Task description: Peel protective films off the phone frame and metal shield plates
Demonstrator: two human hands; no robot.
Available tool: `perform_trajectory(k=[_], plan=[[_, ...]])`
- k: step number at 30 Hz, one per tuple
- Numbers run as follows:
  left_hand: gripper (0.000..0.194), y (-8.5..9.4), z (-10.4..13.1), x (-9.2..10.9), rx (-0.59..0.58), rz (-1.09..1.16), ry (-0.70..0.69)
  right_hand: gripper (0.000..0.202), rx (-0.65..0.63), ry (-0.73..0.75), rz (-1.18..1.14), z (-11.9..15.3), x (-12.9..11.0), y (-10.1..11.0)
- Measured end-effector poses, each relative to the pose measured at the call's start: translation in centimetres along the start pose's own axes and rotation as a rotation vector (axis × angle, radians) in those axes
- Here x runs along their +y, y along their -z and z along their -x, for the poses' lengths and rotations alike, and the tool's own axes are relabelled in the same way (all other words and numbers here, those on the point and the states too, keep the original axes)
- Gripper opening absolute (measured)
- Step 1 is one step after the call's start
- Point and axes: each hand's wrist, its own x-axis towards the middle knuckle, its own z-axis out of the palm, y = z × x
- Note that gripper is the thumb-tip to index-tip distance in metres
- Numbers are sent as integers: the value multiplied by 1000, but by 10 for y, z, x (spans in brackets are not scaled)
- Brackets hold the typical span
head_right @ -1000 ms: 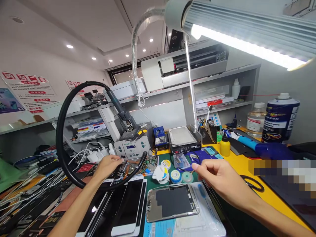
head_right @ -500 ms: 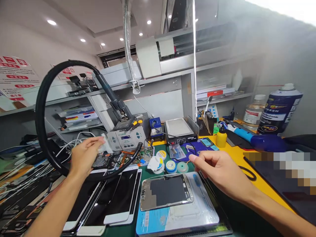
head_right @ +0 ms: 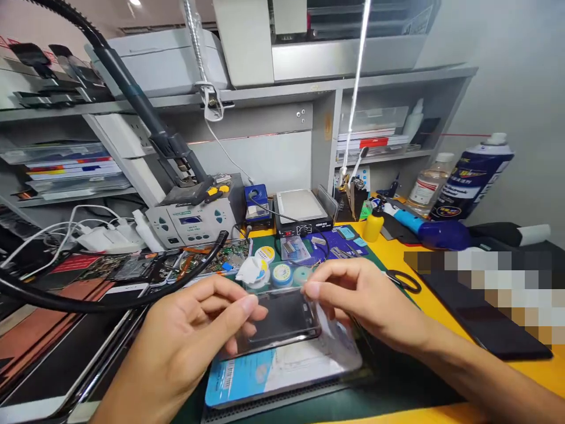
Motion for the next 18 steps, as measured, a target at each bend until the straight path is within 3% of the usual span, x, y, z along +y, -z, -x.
perform_trajectory(k=[3, 5, 7, 10, 18], plan=[[9, 4, -10, -7, 21, -392, -364, 28, 78, -1, -134, -4, -5, 19], [18, 9, -13, -15, -117, -605, -582, 29, 82, -42, -151, -3, -11, 31], [27, 12, -13, -22, -223, -722, -689, 29, 100, -76, -138, -2, -15, 38], [27, 10, -13, -31, -251, -792, -696, 30, 131, -91, -131, -2, -18, 39], [26, 9, -17, -46, -287, -720, -732, 23, 124, -107, -59, -6, -12, 28]])
